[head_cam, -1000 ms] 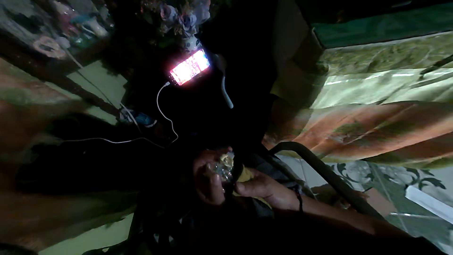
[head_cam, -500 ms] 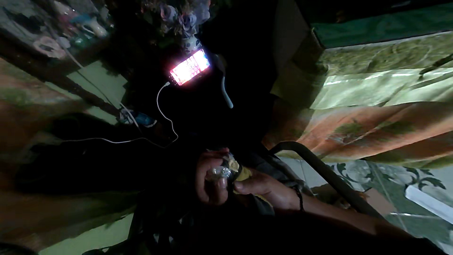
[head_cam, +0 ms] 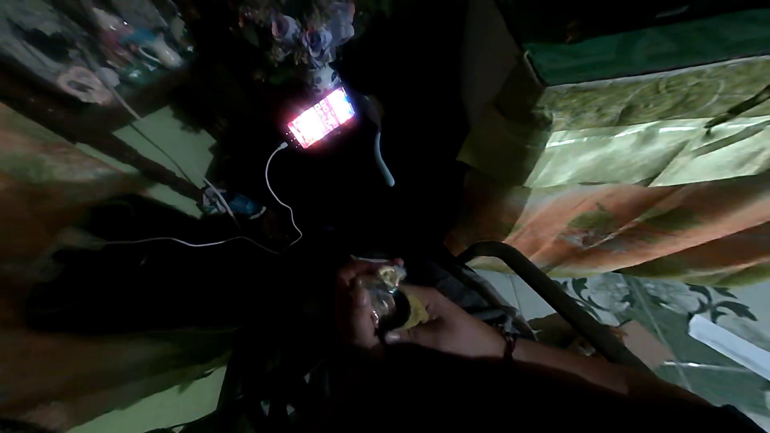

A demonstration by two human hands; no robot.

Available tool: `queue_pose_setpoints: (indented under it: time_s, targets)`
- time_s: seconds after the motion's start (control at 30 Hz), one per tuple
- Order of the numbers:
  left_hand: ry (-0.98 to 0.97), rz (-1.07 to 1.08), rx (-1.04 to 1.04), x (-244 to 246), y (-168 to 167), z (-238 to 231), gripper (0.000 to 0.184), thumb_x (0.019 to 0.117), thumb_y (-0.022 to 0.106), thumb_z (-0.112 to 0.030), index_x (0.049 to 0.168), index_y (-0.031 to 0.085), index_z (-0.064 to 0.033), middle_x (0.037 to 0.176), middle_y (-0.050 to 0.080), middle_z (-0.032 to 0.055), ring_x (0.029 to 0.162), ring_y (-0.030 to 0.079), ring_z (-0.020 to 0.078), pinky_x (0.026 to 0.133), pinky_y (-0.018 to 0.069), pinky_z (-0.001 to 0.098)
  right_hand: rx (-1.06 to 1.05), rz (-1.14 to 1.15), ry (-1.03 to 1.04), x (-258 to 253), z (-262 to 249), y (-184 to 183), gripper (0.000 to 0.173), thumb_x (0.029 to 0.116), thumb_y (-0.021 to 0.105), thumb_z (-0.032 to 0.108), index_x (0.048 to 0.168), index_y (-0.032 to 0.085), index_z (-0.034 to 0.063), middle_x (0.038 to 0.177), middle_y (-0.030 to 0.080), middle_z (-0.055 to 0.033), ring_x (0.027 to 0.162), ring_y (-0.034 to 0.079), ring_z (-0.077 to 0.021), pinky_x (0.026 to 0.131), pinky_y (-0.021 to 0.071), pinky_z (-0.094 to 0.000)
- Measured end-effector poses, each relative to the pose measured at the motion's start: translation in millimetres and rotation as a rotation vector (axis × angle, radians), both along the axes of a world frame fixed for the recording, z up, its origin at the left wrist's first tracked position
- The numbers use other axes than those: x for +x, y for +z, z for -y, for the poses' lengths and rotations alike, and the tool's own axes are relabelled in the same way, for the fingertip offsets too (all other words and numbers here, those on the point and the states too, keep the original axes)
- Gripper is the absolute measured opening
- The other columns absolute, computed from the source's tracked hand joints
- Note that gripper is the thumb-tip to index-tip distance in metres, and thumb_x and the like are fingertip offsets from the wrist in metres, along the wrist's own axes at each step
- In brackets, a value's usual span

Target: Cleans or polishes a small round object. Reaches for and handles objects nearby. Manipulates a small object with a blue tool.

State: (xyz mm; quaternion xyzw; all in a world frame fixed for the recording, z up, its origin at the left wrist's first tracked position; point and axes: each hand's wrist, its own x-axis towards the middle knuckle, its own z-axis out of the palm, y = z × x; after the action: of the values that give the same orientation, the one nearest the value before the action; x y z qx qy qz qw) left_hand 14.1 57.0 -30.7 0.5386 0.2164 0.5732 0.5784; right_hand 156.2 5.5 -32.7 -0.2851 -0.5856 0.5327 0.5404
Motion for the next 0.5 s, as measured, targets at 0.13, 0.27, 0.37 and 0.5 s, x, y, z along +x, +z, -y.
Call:
queue_pose_setpoints:
  time_s: [0.13,0.27,0.37,0.5]
  targets:
    - [0.06,0.079,-0.302,4,4,-3,0.036,0.1053,0.038,-0.034,0.114,0.061,-0.0077,0.099,0.074,0.0022,0.094,0.071,0.0134,0.084,0.0607,0.033,0.148,0.2,-0.104,2,-12,-19,0.043,0.0959,0.069,0.01,0.134,0.058,-0.0067,0.124,0.069,-0.0115,0.115,0.064,-0.0046,0.103,0.0513,-0.0236]
    - [-0.034,0.117,-0.308,5,-1,-2,0.052,0.1002,0.052,-0.052,0.122,0.058,-0.0057,0.107,0.072,0.0096,0.102,0.07,0.0219,0.091,0.0587,0.0398,0.228,0.245,-0.222,1,-16,-25,0.036,0.0951,0.07,0.011,0.127,0.063,-0.0038,0.112,0.073,-0.0106,0.103,0.069,-0.0058,0.094,0.0565,-0.0252]
    - [-0.013,0.072,-0.219,2,-4,-9,0.063,0.0969,0.056,-0.058,0.129,0.054,-0.0037,0.117,0.069,0.0106,0.108,0.068,0.0223,0.092,0.058,0.0402,0.229,0.213,-0.272,7,-18,-16,0.029,0.0948,0.069,0.008,0.121,0.065,-0.0027,0.112,0.072,-0.0054,0.104,0.067,-0.0014,0.095,0.0554,-0.0216]
    - [0.119,-0.103,0.078,1,2,-14,0.079,0.093,0.063,-0.058,0.14,0.042,0.0012,0.13,0.064,0.0096,0.115,0.065,0.0202,0.095,0.0577,0.0372,0.344,0.434,-0.376,16,-24,1,0.022,0.0966,0.063,0.008,0.118,0.068,0.0017,0.1,0.074,-0.0076,0.09,0.071,-0.0087,0.082,0.0593,-0.0282]
